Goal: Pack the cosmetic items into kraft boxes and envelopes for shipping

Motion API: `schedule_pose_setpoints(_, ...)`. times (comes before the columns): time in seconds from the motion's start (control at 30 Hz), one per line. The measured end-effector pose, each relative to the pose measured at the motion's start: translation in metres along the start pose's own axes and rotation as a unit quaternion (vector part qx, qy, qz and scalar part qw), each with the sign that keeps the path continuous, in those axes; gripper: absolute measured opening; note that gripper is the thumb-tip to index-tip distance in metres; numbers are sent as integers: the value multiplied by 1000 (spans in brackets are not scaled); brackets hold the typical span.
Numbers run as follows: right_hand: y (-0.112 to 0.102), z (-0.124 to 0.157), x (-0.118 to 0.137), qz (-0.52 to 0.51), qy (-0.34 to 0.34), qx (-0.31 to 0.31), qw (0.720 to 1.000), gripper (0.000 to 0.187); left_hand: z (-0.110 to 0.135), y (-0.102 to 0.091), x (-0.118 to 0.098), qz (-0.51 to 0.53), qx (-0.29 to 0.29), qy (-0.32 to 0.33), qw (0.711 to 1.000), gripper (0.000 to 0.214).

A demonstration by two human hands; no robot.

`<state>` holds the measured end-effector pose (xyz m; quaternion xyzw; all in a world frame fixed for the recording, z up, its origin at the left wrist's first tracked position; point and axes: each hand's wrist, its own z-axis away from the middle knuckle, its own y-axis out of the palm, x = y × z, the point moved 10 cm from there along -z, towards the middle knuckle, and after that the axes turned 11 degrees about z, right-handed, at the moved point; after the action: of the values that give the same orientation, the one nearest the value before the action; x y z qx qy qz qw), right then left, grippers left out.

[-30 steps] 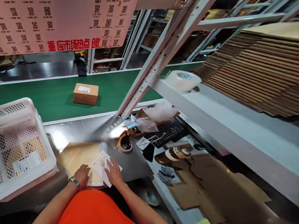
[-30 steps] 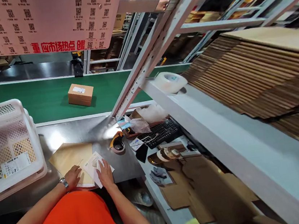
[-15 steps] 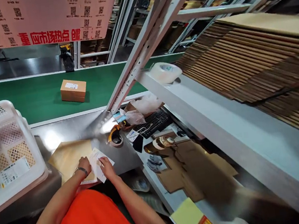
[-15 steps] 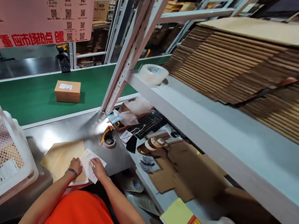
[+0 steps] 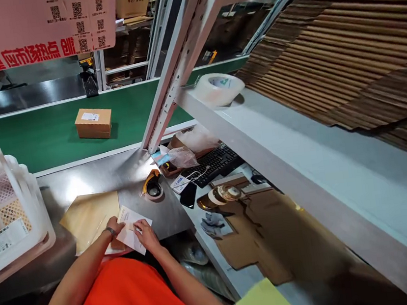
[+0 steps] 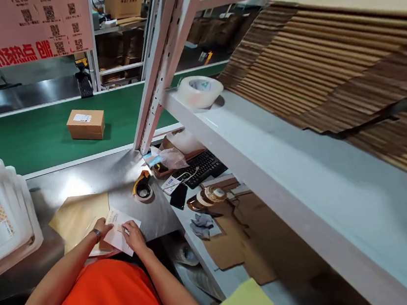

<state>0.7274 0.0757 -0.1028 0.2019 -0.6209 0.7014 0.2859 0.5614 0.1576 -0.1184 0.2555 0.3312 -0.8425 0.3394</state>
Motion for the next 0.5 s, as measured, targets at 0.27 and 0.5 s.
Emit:
schedule_pose_setpoints(0.27,-23,-2,40,33,-103,30,994,32,30,-13,10,149,-1,23,988,31)
schedule_pose_setpoints(0.5,-53,-32,75,79,-98,45,991,42,54,-36,13,204,13,76,976,37)
